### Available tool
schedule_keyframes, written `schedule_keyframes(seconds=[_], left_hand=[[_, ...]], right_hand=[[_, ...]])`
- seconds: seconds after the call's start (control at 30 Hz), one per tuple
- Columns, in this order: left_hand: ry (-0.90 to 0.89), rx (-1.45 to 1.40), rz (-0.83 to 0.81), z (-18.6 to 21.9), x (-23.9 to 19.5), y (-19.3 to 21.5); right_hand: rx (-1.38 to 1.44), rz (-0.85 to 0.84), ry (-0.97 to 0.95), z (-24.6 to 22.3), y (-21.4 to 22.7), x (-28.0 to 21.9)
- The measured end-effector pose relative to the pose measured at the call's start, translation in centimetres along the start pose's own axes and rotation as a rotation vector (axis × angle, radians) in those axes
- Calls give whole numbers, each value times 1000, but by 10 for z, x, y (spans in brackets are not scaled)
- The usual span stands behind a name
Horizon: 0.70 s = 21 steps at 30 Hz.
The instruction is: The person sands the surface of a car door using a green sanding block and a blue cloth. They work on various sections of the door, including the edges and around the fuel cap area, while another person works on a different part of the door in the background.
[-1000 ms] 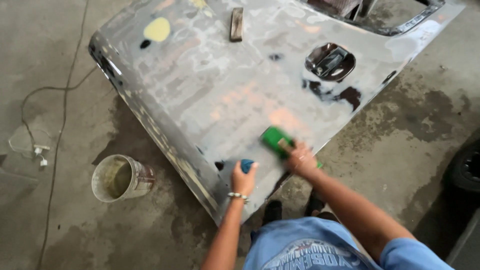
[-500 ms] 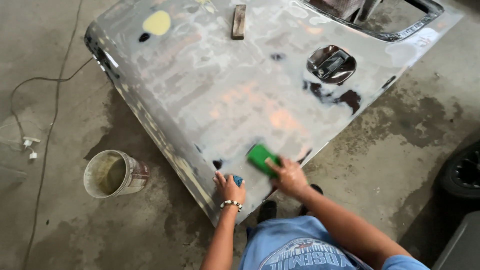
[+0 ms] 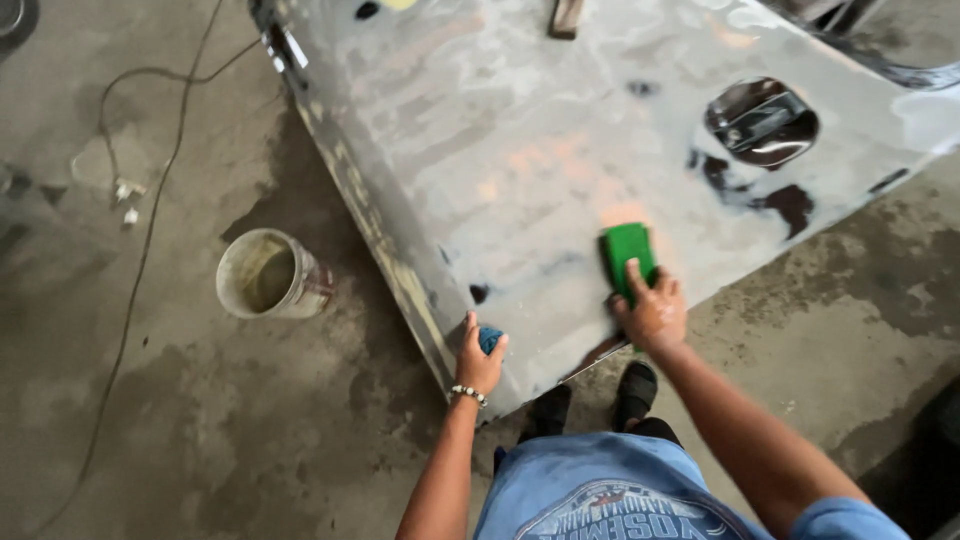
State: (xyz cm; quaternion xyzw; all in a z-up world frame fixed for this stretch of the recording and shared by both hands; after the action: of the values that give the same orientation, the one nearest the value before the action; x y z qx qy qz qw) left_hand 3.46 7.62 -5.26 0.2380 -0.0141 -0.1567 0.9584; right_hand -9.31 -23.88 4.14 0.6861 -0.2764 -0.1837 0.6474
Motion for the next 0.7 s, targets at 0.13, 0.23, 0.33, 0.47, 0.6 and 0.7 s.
schedule_keyframes(seconds=[0.13, 0.23, 0.33, 0.47, 0.6, 0.7], left_hand=[[-15, -7, 53, 12, -7, 10], [131, -4, 110, -7, -16, 16], [160, -133, 273, -38, -27, 21], [336, -256, 372, -63, -62, 24], [370, -229, 386, -50, -72, 26], [400, -214, 363, -43, -69, 18]], right_hand=[[141, -63, 92, -90, 3, -41], [322, 6, 203, -150, 3, -75], [350, -22, 209, -174, 0, -82], [413, -91, 275, -154, 4, -79], [460, -70, 305, -111, 5, -54], [469, 35, 122, -56, 9, -21]])
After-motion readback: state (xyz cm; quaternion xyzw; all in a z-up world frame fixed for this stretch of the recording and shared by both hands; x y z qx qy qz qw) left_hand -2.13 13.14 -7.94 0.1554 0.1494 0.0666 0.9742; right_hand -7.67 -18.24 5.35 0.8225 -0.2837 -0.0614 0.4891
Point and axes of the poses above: each hand's wrist, its own x-axis towards the middle knuckle, its own y-axis out of the back of the hand, z = x × y, the point moved 6 cm from there along x, towards the middle knuckle, and after that the axes turned 8 degrees about z, right-handed, at the moved point
